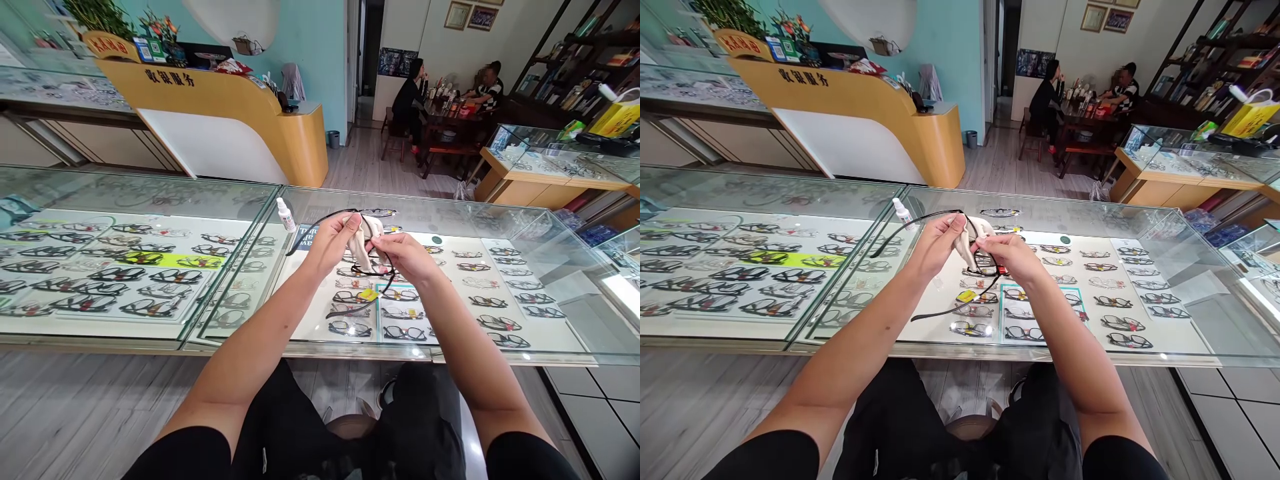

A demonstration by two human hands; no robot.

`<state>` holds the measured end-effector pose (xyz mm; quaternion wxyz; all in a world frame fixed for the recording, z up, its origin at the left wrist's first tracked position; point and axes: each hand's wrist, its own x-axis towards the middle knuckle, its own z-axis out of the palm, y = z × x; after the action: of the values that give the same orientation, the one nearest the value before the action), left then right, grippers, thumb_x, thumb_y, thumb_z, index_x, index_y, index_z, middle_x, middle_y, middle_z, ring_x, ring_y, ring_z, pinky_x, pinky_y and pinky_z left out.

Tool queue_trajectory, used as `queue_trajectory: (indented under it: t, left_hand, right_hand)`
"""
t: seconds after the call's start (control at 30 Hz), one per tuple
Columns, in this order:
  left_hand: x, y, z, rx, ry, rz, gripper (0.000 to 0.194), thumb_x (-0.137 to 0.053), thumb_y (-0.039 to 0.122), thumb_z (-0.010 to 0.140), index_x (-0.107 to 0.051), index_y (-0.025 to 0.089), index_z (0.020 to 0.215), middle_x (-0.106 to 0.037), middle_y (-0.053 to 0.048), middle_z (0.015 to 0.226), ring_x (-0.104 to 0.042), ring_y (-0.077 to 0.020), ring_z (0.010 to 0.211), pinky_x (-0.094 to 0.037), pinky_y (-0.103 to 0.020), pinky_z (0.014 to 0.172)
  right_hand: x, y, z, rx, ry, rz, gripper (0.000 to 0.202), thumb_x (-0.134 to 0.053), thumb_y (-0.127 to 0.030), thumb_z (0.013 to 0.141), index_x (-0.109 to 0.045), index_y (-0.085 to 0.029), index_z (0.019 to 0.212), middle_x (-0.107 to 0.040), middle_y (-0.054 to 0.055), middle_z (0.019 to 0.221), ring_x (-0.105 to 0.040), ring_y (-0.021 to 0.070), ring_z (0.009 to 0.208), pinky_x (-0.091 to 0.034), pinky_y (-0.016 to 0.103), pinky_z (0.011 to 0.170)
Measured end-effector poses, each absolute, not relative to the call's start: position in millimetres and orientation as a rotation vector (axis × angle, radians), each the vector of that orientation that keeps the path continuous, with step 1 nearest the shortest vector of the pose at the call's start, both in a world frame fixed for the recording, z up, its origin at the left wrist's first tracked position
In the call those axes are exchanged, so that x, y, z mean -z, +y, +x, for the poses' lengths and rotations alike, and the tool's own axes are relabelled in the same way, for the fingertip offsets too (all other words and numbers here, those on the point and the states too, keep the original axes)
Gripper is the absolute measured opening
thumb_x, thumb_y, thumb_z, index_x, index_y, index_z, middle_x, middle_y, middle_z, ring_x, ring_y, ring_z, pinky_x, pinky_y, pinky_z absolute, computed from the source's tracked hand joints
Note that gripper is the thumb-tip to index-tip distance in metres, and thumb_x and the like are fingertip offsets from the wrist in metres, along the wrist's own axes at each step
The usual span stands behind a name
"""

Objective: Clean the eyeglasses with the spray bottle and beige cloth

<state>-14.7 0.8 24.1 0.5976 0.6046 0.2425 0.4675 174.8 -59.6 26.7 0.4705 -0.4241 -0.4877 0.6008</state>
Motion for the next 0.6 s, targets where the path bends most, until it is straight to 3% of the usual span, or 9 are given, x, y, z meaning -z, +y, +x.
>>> queue_trajectory:
  t: [0.17, 0.27, 0.5, 0.6]
  left_hand:
    - [-28, 9, -24, -0.889, 0.429, 1.356, 0.054, -0.102, 0.056, 0.072, -0.069, 0.018, 0.091, -0.072, -0.001, 0.081, -0.067, -0.0137, 0.072, -0.052, -0.025, 0.069]
    - [-25, 10, -23, -0.892, 0.441, 1.350, 0.053, -0.106, 0.048, 0.067, -0.071, 0.017, 0.091, -0.076, -0.002, 0.083, -0.069, -0.0148, 0.076, -0.053, -0.025, 0.072]
    - [-22, 2, -11, -0.967, 0.474, 1.284, 0.059, -0.103, 0.061, 0.068, -0.067, 0.018, 0.087, -0.073, -0.001, 0.071, -0.067, -0.0137, 0.061, -0.052, -0.026, 0.062]
    - [-24, -2, -8, -1.050, 0.524, 1.304, 0.062, -0.091, 0.075, 0.077, -0.065, 0.018, 0.080, -0.069, -0.001, 0.064, -0.061, -0.0126, 0.054, -0.046, -0.026, 0.054]
  right_hand:
    - [-34, -59, 178, -1.400, -1.162, -1.066, 0.051, -0.095, -0.065, 0.069, -0.084, -0.016, 0.078, -0.046, -0.006, 0.054, -0.032, 0.0097, 0.055, -0.018, 0.032, 0.056]
    - [-35, -60, 178, -1.434, -1.176, -1.075, 0.051, -0.095, -0.065, 0.069, -0.082, -0.016, 0.076, -0.042, -0.007, 0.052, -0.028, 0.0092, 0.054, -0.015, 0.032, 0.056]
    - [-32, -62, 173, -1.463, -1.220, -1.054, 0.053, -0.095, -0.067, 0.069, -0.082, -0.016, 0.078, -0.036, -0.008, 0.052, -0.027, 0.0097, 0.054, -0.019, 0.032, 0.057]
    - [-31, -61, 171, -1.482, -1.221, -1.045, 0.055, -0.096, -0.069, 0.068, -0.083, -0.016, 0.079, -0.037, -0.008, 0.051, -0.027, 0.0094, 0.054, -0.019, 0.032, 0.057]
